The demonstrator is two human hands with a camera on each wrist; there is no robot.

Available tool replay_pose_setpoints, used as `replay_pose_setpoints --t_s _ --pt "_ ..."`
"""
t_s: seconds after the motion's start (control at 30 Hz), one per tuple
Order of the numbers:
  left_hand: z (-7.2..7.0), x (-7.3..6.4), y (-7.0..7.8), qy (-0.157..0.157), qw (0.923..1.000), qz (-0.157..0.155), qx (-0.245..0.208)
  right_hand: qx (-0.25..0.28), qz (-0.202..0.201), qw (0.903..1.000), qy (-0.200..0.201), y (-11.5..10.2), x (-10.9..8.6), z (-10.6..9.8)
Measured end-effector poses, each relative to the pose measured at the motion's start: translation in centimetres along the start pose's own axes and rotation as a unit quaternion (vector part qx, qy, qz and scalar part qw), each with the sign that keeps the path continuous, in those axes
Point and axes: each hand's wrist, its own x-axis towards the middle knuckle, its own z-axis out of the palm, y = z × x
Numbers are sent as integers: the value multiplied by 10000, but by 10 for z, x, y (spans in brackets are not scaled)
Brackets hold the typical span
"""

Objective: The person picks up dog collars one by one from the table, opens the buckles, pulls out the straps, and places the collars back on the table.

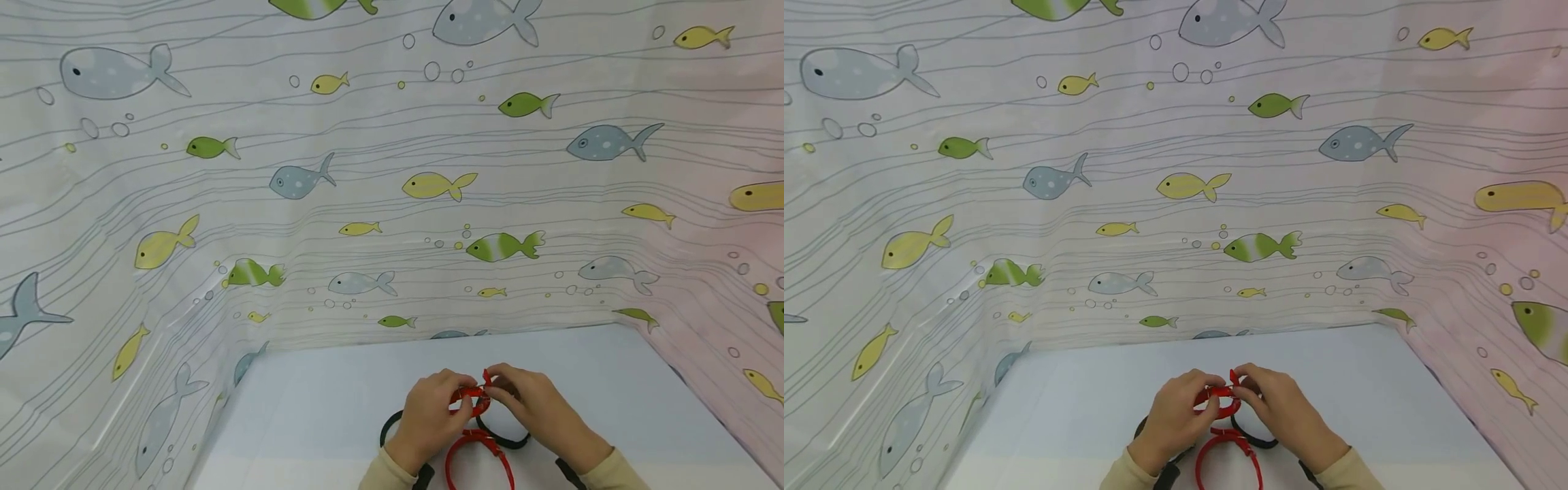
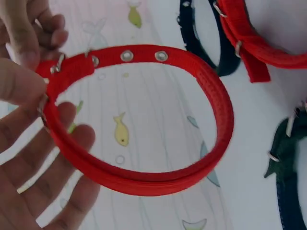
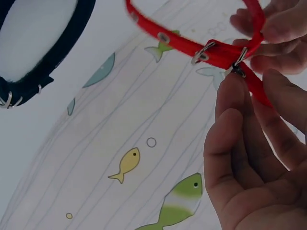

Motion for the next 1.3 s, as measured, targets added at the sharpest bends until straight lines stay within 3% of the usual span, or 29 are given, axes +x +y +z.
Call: replay_pose_setpoints --t_s 0.1,0.2,0.43,0.63,0.87,1.1,1.3 --pt "4 5 5 208 9993 149 263 9 -49 9999 109 -3 2 0" --pt "6 7 9 251 9991 17 356 64 -39 9999 71 -6 2 1" --pt "5 7 11 -86 9983 -559 153 162 -97 9997 168 -4 0 5" --pt "5 7 11 -208 9973 -693 82 309 -103 9984 457 -2 -3 9" --pt "9 5 8 101 9989 -366 263 433 239 9968 632 -1 -5 12" --pt "14 7 9 670 9951 181 709 596 136 9951 775 -2 -5 12" --pt "12 5 20 427 9822 463 1771 308 -253 9926 1149 -1 -3 12"
